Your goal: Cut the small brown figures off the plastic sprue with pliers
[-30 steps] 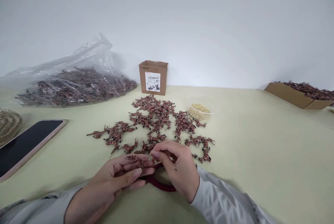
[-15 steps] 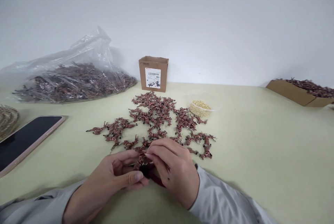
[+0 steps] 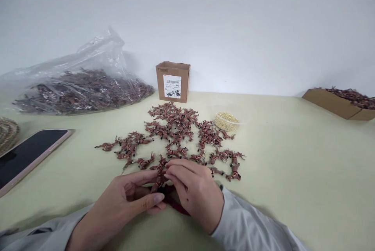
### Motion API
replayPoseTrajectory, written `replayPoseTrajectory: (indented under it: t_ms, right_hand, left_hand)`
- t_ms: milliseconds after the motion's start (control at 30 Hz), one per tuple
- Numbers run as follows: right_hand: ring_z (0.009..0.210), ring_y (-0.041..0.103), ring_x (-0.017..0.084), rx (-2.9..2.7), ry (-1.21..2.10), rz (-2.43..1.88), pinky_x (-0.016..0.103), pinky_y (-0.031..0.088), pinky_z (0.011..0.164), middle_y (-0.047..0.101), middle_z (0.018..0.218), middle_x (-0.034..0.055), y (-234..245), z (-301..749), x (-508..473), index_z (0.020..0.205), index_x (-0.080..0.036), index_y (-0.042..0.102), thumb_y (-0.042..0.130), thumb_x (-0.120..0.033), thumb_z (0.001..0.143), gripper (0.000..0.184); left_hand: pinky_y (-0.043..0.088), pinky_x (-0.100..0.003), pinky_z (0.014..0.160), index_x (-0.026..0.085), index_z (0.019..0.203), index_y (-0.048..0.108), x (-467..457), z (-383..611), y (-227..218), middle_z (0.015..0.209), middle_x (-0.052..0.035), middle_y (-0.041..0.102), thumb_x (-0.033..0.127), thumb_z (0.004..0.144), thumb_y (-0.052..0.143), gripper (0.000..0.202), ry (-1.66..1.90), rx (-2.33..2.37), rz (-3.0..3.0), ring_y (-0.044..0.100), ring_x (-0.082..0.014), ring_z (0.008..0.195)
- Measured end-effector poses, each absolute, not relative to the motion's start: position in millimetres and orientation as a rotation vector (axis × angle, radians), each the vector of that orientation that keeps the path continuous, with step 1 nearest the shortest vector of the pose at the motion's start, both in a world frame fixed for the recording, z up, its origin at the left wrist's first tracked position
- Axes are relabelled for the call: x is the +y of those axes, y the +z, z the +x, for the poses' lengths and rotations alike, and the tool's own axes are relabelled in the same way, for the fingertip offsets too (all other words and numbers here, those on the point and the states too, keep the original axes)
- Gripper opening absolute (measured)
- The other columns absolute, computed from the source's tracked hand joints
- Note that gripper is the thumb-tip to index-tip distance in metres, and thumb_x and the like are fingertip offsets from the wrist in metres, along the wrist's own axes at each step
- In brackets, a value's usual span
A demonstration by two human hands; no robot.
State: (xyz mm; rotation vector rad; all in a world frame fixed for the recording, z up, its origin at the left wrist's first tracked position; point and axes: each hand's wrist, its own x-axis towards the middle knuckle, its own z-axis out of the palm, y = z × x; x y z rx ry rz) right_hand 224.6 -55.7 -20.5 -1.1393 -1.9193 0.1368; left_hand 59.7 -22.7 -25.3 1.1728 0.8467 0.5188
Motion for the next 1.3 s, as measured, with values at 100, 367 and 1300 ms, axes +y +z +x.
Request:
replayPoseTrajectory:
  t_ms: [100,367,1300]
  right_hand:
    - [0.080,0.062,0.014,-1.948,0.146,-1.136,0.022,0.052,0.071,0.066,0.086,0.0039,-22.1,223.7,-55.9,0.082,-0.020,0.062,0.044,-0.009,0.078,0.021]
    - [0.080,0.062,0.014,-1.944,0.147,-1.136,0.022,0.053,0.069,0.066,0.085,0.0043,-20.7,223.4,-55.9,0.082,-0.019,0.061,0.044,-0.009,0.079,0.020]
    - [0.080,0.060,0.011,-1.934,0.160,-1.120,0.016,0.048,0.074,0.065,0.084,0.0058,-20.5,221.7,-59.3,0.078,-0.013,0.060,0.047,-0.004,0.076,0.017]
  left_hand:
    - [0.050,-0.030,0.065,0.016,0.095,0.062,-22.4,61.1,-21.3,0.078,-0.0044,0.066,0.025,0.061,0.068,0.035,0.503,0.858,1.166,0.063,-0.0188,0.069]
    - [0.050,-0.028,0.064,0.016,0.092,0.063,-20.4,62.9,-16.8,0.075,-0.0036,0.067,0.023,0.061,0.069,0.032,0.470,0.869,1.195,0.063,-0.0182,0.068]
    - [0.050,-0.025,0.061,0.015,0.084,0.065,-23.6,63.0,-3.7,0.069,-0.0019,0.067,0.018,0.061,0.068,0.024,0.491,0.888,1.207,0.063,-0.0158,0.063]
